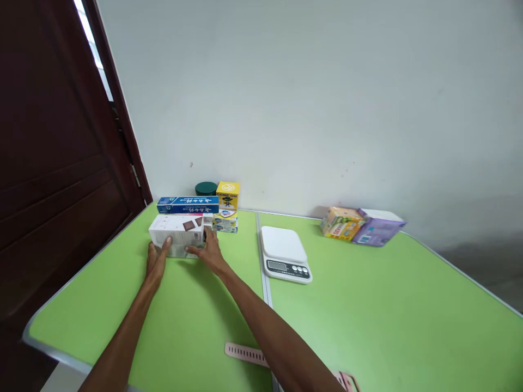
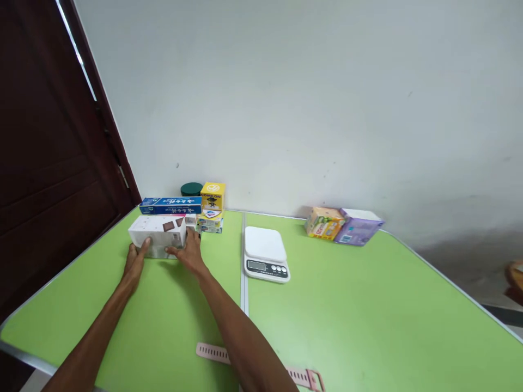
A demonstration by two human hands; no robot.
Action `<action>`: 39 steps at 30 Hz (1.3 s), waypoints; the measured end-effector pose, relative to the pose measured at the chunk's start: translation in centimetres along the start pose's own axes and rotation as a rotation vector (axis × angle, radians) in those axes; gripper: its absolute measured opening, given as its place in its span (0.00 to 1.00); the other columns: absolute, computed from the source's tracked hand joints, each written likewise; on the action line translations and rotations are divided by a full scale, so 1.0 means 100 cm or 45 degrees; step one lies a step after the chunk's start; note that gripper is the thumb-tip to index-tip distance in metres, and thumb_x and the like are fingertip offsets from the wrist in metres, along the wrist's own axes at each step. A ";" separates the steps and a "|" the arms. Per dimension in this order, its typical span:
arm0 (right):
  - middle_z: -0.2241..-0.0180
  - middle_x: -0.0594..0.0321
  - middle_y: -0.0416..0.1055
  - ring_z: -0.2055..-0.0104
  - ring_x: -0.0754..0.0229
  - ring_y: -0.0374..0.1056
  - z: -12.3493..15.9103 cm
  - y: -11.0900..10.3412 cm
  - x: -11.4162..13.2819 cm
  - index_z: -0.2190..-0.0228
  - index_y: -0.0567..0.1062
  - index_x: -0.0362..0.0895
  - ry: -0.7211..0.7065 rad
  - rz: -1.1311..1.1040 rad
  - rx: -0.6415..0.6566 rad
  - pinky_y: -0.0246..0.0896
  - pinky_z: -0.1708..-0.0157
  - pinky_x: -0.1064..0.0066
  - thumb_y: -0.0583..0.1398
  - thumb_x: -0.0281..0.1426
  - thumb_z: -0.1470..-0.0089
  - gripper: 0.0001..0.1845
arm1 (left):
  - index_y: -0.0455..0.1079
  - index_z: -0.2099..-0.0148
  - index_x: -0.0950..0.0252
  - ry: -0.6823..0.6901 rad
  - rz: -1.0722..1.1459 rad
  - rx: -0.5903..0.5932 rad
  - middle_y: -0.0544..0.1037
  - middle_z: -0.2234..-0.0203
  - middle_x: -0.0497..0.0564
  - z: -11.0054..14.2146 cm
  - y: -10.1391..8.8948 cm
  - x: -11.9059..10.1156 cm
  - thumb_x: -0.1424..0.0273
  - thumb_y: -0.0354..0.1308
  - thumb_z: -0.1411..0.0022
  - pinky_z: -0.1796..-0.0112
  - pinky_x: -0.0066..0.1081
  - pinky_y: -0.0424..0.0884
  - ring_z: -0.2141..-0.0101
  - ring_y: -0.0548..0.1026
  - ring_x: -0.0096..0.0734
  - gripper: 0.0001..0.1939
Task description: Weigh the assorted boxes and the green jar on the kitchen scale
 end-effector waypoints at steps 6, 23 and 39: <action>0.45 0.52 0.64 0.42 0.42 0.65 0.051 -0.053 0.000 0.42 0.68 0.46 0.080 -0.065 0.031 0.65 0.44 0.51 0.73 0.45 0.56 0.43 | 0.74 0.50 0.66 0.121 -0.066 0.344 0.82 0.53 0.62 0.036 0.012 -0.001 0.54 0.74 0.53 0.47 0.50 0.76 0.51 0.80 0.53 0.32; 0.41 0.51 0.67 0.44 0.45 0.65 0.121 -0.244 0.044 0.35 0.64 0.49 -0.058 0.095 -0.366 0.69 0.53 0.55 0.66 0.45 0.44 0.39 | 0.68 0.39 0.65 0.546 -0.252 0.542 0.76 0.45 0.63 0.102 0.161 -0.093 0.54 0.68 0.45 0.55 0.44 0.76 0.48 0.76 0.52 0.36; 0.34 0.52 0.64 0.41 0.46 0.68 0.147 -0.314 -0.043 0.35 0.65 0.51 0.107 -0.068 -0.553 0.72 0.50 0.53 0.68 0.49 0.49 0.44 | 0.66 0.37 0.64 0.679 -0.308 0.790 0.74 0.44 0.62 0.122 0.249 -0.068 0.54 0.65 0.39 0.45 0.47 0.72 0.45 0.74 0.49 0.33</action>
Point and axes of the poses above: each hand's wrist, its own z-axis away from the middle knuckle, its own y-axis out of the palm, x = y × z, the point moved 6 cm from there along -z, towards the middle knuckle
